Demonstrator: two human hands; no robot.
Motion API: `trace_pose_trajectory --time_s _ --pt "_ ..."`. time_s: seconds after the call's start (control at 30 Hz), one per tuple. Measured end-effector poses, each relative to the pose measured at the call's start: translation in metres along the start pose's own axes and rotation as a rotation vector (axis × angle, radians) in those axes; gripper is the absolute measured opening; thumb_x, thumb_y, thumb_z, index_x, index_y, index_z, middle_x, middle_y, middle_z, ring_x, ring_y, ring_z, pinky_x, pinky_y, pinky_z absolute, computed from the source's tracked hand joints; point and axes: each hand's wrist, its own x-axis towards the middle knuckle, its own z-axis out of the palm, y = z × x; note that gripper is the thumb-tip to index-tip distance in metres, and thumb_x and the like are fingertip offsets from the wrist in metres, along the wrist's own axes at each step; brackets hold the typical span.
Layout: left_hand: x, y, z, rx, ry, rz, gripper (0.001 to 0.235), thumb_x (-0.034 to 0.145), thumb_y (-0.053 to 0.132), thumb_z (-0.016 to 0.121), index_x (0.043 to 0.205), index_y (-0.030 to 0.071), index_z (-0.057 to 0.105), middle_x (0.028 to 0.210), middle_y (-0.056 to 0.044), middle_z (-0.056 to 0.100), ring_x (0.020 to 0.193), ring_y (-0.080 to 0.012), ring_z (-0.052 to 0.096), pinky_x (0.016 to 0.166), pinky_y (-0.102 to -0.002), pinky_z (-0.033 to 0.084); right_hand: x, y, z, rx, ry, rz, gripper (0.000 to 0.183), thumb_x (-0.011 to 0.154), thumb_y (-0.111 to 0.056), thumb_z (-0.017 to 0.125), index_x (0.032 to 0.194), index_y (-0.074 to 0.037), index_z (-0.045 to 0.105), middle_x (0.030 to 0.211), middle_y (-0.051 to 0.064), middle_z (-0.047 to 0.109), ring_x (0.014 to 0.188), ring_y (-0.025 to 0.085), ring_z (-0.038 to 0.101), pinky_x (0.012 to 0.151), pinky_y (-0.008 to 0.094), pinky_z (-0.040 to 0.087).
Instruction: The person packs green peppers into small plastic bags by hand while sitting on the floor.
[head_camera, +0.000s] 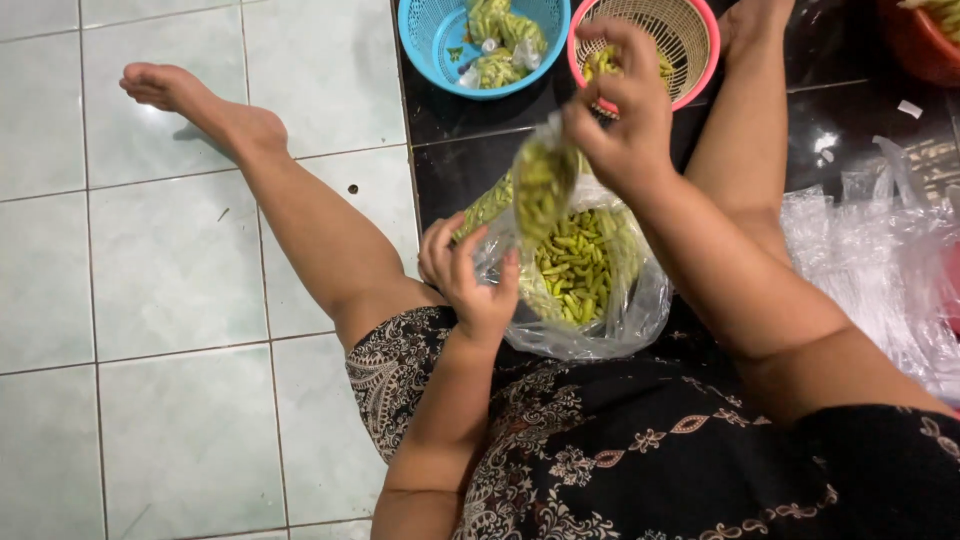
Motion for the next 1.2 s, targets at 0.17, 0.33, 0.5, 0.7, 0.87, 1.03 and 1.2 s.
trace_pose_trajectory --time_s 0.17,0.33,0.5,0.7,0.87,1.03,1.2 --pt "-0.001 -0.032 -0.021 0.195 -0.300 -0.174 0.077 0.079 0.054 0.077 0.134 0.006 0.053 0.134 -0.014 0.057 0.128 -0.0331 0.047 0.106 -0.053 0.027 0.058 0.086 0.056 -0.051 0.189 -0.107 0.005 0.090 0.002 0.074 0.089 0.006 0.071 0.082 0.012 0.069 0.069 0.024 0.060 0.070 0.036 0.053" --pt "-0.011 -0.043 -0.027 0.347 -0.948 -0.534 0.114 0.069 0.060 0.088 0.151 0.000 0.036 0.123 -0.025 0.064 0.106 -0.0422 0.066 0.085 -0.053 0.053 0.046 0.103 0.065 -0.093 0.196 0.008 0.024 0.104 -0.016 0.072 0.107 0.008 0.070 0.083 0.012 0.068 0.063 0.019 0.051 0.057 0.032 0.047" --pt "-0.045 -0.088 -0.010 0.191 -0.953 -0.673 0.049 0.087 0.030 0.073 0.128 0.008 0.056 0.103 -0.017 0.074 0.094 -0.0395 0.072 0.081 -0.051 0.056 -0.045 0.029 0.011 0.246 -0.280 0.228 0.003 0.097 0.001 0.067 0.097 -0.002 0.067 0.090 0.011 0.065 0.081 0.023 0.060 0.078 0.037 0.047" --pt "-0.012 -0.043 -0.019 -0.808 -0.423 -1.051 0.021 0.090 -0.002 0.057 0.110 0.003 0.057 0.096 -0.010 0.067 0.089 -0.0183 0.066 0.084 -0.036 0.057 -0.149 -0.026 -0.056 -0.253 -1.280 0.274 0.092 0.074 -0.060 0.085 0.144 -0.008 0.055 0.140 0.024 0.059 0.143 0.045 0.041 0.116 0.073 0.023" --pt "0.005 -0.034 -0.005 -1.144 -0.322 -1.017 0.014 0.092 0.004 0.062 0.104 0.007 0.056 0.091 -0.012 0.070 0.082 -0.0202 0.071 0.072 -0.031 0.060 -0.224 0.028 -0.063 -0.638 -1.056 -0.040 0.038 0.075 -0.035 0.079 0.110 -0.027 0.069 0.130 0.002 0.063 0.143 0.029 0.046 0.116 0.064 0.027" --pt "0.034 -0.026 -0.004 -1.077 -0.295 -0.884 0.011 0.095 0.000 0.055 0.105 0.004 0.054 0.088 -0.012 0.068 0.078 -0.0170 0.069 0.073 -0.030 0.058 -0.204 0.037 -0.073 -0.394 -0.303 -0.057 0.016 0.105 -0.016 0.057 0.097 -0.013 0.071 0.109 0.004 0.074 0.111 0.025 0.070 0.120 0.051 0.040" --pt "0.030 -0.009 -0.022 -1.061 -0.400 -0.890 0.011 0.095 0.001 0.057 0.104 0.005 0.054 0.085 -0.011 0.068 0.075 -0.0167 0.067 0.071 -0.028 0.057 -0.222 0.005 -0.083 -0.479 -0.752 -0.045 0.012 0.083 -0.011 0.069 0.089 -0.019 0.076 0.088 0.001 0.078 0.095 0.022 0.075 0.114 0.054 0.044"
